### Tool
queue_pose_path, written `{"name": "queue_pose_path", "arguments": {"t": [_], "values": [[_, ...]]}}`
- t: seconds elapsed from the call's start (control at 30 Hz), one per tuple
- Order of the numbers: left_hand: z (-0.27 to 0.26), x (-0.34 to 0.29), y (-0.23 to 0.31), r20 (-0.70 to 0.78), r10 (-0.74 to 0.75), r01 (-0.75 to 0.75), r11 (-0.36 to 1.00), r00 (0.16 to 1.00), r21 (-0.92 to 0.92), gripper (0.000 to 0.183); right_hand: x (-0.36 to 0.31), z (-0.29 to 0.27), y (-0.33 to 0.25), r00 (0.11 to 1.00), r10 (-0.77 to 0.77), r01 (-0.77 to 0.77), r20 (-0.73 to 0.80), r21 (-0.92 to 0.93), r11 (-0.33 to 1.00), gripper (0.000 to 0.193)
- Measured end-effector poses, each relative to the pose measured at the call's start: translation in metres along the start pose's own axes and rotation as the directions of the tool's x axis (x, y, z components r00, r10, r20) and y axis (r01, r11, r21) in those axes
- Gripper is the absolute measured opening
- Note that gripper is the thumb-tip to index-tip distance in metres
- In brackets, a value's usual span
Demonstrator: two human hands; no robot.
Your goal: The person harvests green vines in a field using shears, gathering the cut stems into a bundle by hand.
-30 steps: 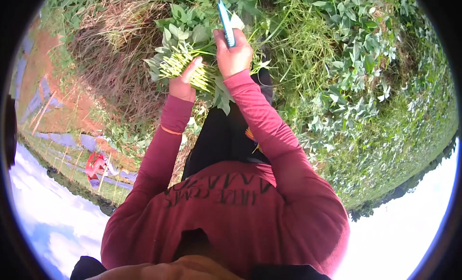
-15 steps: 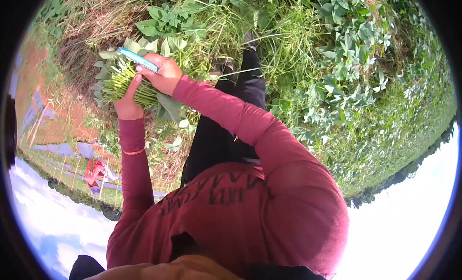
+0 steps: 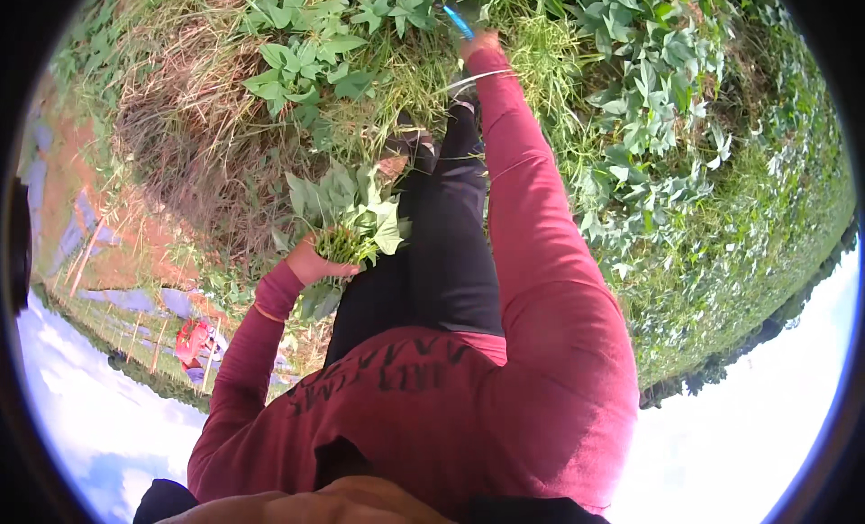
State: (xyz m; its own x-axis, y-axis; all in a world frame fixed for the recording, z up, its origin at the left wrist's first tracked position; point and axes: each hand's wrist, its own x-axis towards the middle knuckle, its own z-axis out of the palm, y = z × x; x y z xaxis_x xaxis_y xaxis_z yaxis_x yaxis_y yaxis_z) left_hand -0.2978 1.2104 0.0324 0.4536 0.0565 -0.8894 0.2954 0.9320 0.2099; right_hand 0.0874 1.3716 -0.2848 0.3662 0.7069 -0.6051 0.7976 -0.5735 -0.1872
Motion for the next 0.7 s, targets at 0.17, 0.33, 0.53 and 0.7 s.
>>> {"name": "queue_pose_path", "arguments": {"t": [0.17,0.33,0.53,0.7], "values": [[-0.008,-0.011,0.009,-0.062,0.038,-0.02,0.963,0.997,0.269,0.047,-0.097,0.048,0.007,0.908,-0.314,0.309,0.278,0.061,0.949,0.033],[-0.012,-0.041,0.046,-0.137,0.155,-0.133,0.979,0.978,0.153,0.033,-0.201,-0.035,0.022,0.92,-0.388,0.368,-0.062,0.483,0.795,0.028],[-0.046,-0.067,0.114,-0.546,0.323,-0.407,0.913,0.773,-0.036,0.029,-0.223,-0.188,0.087,0.918,0.308,0.166,-0.25,0.947,0.274,0.021],[-0.02,-0.062,0.209,-0.618,0.336,-0.459,0.887,0.711,-0.046,0.034,-0.092,-0.239,0.117,0.811,0.281,0.429,-0.513,0.848,0.311,0.026]]}}
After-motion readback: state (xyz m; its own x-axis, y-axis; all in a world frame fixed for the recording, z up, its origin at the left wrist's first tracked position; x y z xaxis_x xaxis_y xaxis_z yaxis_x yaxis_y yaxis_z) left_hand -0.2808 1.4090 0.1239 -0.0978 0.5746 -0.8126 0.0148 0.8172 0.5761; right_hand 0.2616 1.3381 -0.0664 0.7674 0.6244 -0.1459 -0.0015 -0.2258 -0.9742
